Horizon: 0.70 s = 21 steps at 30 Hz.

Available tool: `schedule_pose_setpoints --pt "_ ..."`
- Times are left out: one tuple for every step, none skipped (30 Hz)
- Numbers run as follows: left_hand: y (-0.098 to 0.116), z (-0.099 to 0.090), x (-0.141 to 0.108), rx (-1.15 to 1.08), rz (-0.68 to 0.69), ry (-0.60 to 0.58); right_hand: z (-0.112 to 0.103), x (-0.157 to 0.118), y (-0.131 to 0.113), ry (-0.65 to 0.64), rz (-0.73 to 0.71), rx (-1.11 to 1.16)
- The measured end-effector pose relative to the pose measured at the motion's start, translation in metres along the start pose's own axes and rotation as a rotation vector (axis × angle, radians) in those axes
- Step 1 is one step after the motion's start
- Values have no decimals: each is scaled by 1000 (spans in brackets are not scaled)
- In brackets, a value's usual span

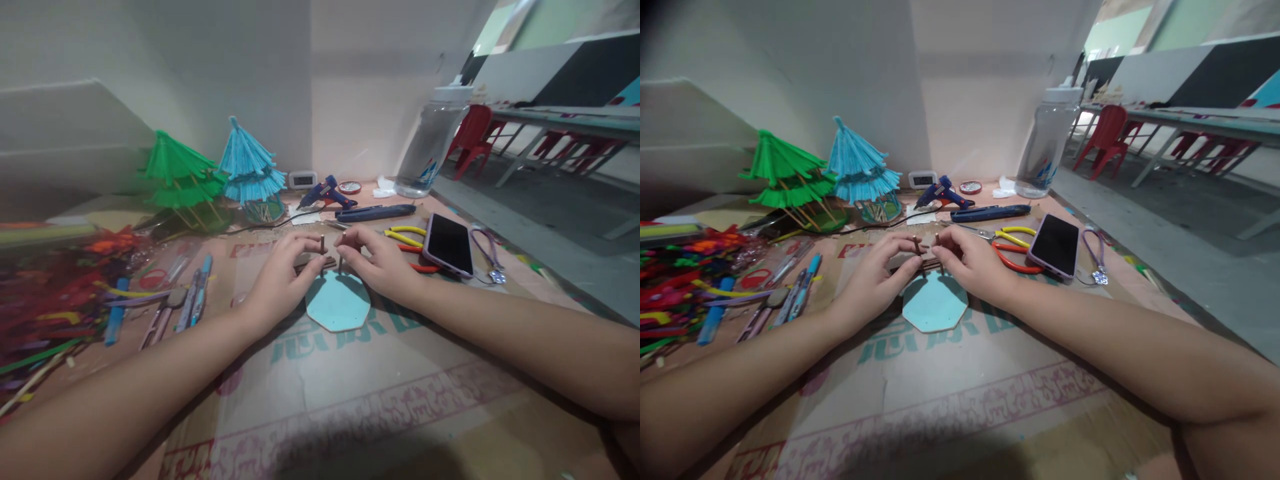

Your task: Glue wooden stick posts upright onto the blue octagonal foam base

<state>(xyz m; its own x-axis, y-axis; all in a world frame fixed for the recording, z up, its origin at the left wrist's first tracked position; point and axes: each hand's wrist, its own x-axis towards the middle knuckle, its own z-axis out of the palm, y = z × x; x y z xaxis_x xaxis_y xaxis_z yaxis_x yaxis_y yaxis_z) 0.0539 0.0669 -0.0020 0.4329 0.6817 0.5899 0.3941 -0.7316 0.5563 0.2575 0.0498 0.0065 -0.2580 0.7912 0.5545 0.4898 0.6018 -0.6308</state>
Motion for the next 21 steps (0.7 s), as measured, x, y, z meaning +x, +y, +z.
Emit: schedule_pose_setpoints --pt "0 0 0 -2 -2 0 0 0 0 -1 -2 -7" --pt "0 0 0 -5 -5 0 -1 0 0 -3 -3 -14" --pt "0 0 0 -8 -6 -2 -1 0 0 -6 -1 -20" --pt "0 0 0 -12 -6 -4 -1 0 0 -9 2 -23" --pt "0 0 0 -15 -6 -7 -1 0 0 -12 6 -25" --pt "0 0 0 -17 -6 -7 -1 0 1 -15 11 -26" --pt "-1 0 0 -20 -4 -8 -1 0 1 -16 18 -23" --pt "-1 0 0 -22 -3 -9 0 1 2 -19 27 -18" --pt "-2 0 0 -22 -4 -9 0 1 2 -20 37 -12" --pt "-2 1 0 -22 -5 -11 0 1 2 -22 46 -5" --pt "-2 1 0 -20 -5 -13 0 2 2 -23 52 1" --pt "-3 2 -1 -17 -6 -20 1 2 2 -23 56 7" --pt "-3 2 -1 -16 -10 -25 1 2 2 -24 56 10" --pt "-3 3 -1 -20 -19 -23 1 2 2 -24 54 10" --pt "-2 3 -2 -27 -31 -14 1 2 2 -25 52 9" --pt "-1 2 -3 -33 -39 9 1 2 2 -26 52 7" --pt "1 0 -4 -31 -40 53 1 1 2 -26 54 5" --pt "4 -2 -4 -15 -32 110 1 1 2 -27 58 9" --pt "8 -6 -5 19 -6 165 1 0 1 -26 62 23" --pt "12 -10 -5 69 37 206 1 0 1 -23 58 46" --pt "18 -14 -6 130 92 217 0 -1 1 -20 46 72"
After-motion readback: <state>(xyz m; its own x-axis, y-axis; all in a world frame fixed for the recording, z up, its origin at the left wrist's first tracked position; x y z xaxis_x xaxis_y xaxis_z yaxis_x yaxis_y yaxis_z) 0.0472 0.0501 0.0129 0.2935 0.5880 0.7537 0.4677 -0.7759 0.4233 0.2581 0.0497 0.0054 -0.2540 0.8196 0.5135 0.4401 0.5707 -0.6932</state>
